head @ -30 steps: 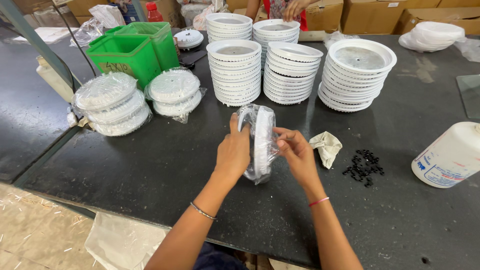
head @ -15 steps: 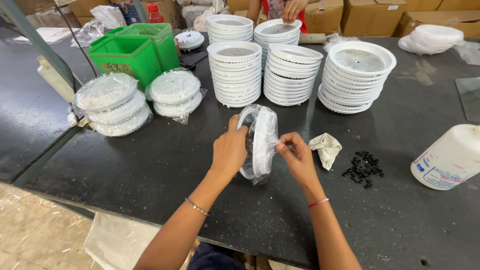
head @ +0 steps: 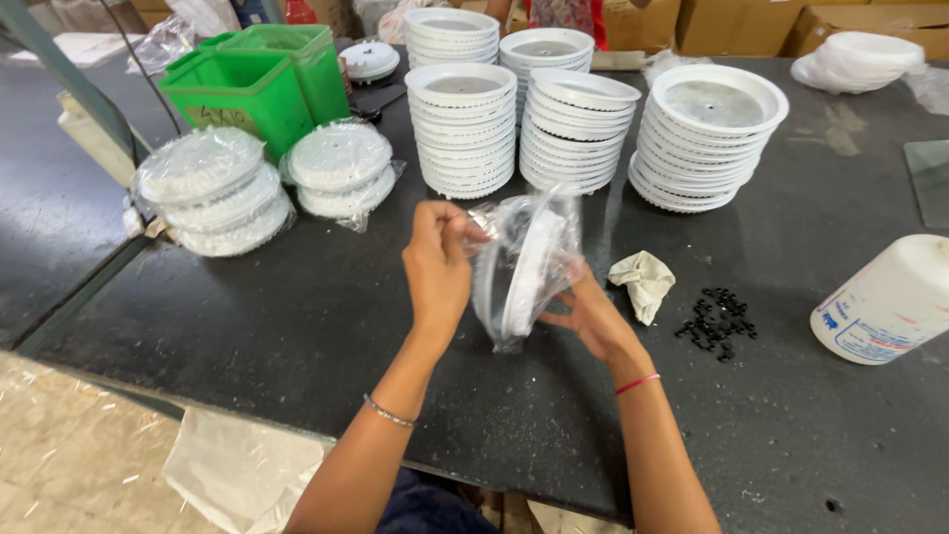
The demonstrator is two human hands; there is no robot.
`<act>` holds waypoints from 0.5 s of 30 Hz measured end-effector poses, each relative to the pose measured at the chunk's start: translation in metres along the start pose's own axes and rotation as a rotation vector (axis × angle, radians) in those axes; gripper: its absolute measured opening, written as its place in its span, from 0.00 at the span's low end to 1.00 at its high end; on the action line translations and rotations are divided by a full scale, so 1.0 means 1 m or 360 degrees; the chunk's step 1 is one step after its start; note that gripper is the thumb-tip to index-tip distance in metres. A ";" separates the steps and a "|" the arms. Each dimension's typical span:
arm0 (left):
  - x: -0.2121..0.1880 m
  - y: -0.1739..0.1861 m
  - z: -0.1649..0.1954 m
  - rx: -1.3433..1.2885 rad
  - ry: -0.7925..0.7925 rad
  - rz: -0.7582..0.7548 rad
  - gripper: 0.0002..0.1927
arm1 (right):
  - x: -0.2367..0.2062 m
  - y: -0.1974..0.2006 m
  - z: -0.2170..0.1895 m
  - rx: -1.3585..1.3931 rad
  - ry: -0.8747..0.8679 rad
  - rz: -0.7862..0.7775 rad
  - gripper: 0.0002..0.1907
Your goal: The person picks up a white round plastic light cover from the workbench, wipes its surface with a cloth, turns it over, wraps it in a clear plastic bag, and places it with other wrapped covers. They repeat this cleaning and wrapping cycle for several covers during the episode.
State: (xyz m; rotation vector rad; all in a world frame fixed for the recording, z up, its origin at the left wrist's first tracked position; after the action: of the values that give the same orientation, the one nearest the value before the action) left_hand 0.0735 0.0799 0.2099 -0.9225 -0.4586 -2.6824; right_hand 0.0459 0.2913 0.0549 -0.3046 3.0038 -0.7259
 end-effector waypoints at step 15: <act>0.001 -0.027 0.045 -0.0302 -0.0137 -0.0122 0.05 | 0.009 0.028 0.021 -0.0642 -0.0018 0.0167 0.21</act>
State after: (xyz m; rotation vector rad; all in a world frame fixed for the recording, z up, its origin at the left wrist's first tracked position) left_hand 0.0881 0.1213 0.2388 -1.0966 -0.2653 -2.8018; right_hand 0.0338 0.3045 0.0240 -0.1573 3.1044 -0.1042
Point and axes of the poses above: each hand's wrist, its own x-axis towards the middle knuckle, its own y-axis out of the back of the hand, z = x × y, the point moved 8 cm from there along x, towards the middle knuckle, and after that the axes turned 12 degrees about x, right-handed, at the moved point
